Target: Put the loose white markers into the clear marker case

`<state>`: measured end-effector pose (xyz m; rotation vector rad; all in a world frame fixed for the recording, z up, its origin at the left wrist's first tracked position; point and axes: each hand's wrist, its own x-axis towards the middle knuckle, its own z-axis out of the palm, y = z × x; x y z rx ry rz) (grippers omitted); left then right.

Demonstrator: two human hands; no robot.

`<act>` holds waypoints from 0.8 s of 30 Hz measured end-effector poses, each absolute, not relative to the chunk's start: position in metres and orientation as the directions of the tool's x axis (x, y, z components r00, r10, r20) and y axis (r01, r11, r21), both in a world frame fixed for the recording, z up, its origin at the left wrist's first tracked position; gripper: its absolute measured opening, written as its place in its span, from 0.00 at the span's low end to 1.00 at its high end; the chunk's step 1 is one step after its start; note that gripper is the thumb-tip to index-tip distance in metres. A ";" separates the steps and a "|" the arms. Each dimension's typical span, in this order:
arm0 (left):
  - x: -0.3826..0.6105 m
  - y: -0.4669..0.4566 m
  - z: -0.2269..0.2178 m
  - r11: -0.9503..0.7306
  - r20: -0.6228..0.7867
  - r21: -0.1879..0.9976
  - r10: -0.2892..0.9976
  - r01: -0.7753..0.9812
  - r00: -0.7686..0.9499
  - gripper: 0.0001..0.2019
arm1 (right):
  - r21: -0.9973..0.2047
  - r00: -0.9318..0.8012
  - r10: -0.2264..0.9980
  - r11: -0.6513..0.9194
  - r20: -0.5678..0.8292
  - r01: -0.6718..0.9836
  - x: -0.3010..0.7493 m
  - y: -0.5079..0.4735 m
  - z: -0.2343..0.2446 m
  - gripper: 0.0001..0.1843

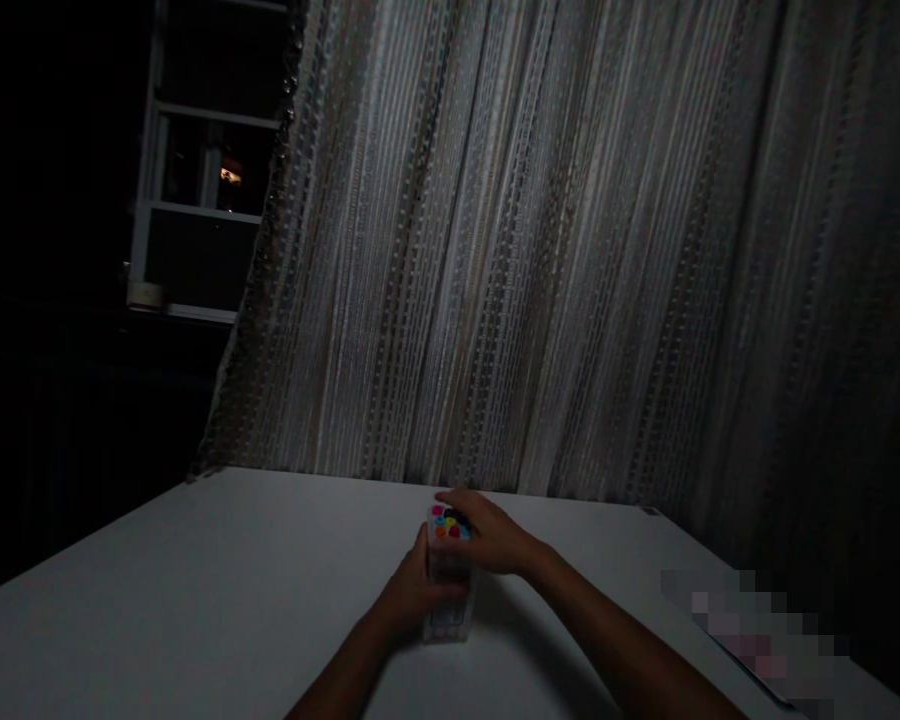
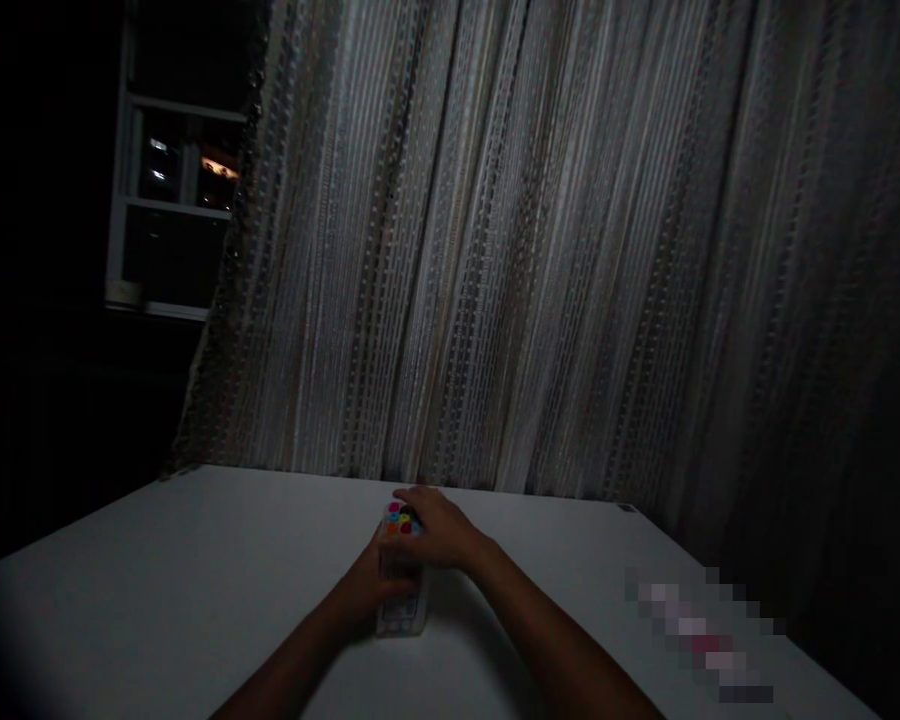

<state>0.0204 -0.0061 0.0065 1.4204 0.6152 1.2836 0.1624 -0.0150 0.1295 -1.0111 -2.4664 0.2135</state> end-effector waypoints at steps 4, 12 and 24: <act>0.016 -0.001 -0.005 -0.296 0.370 0.925 0.850 -0.239 0.375 0.41 | -0.218 -0.609 0.748 0.661 0.264 0.718 0.154 -0.018 0.128 0.42; 0.001 0.003 0.012 -0.201 0.219 0.914 0.976 -0.351 0.010 0.37 | -0.962 0.002 0.968 0.247 0.249 0.118 0.182 0.017 0.074 0.30; 0.002 0.003 0.011 -0.304 0.281 0.920 0.952 -0.246 -0.124 0.36 | -0.963 -0.127 0.992 -0.050 -0.017 -0.265 0.178 0.008 0.014 0.37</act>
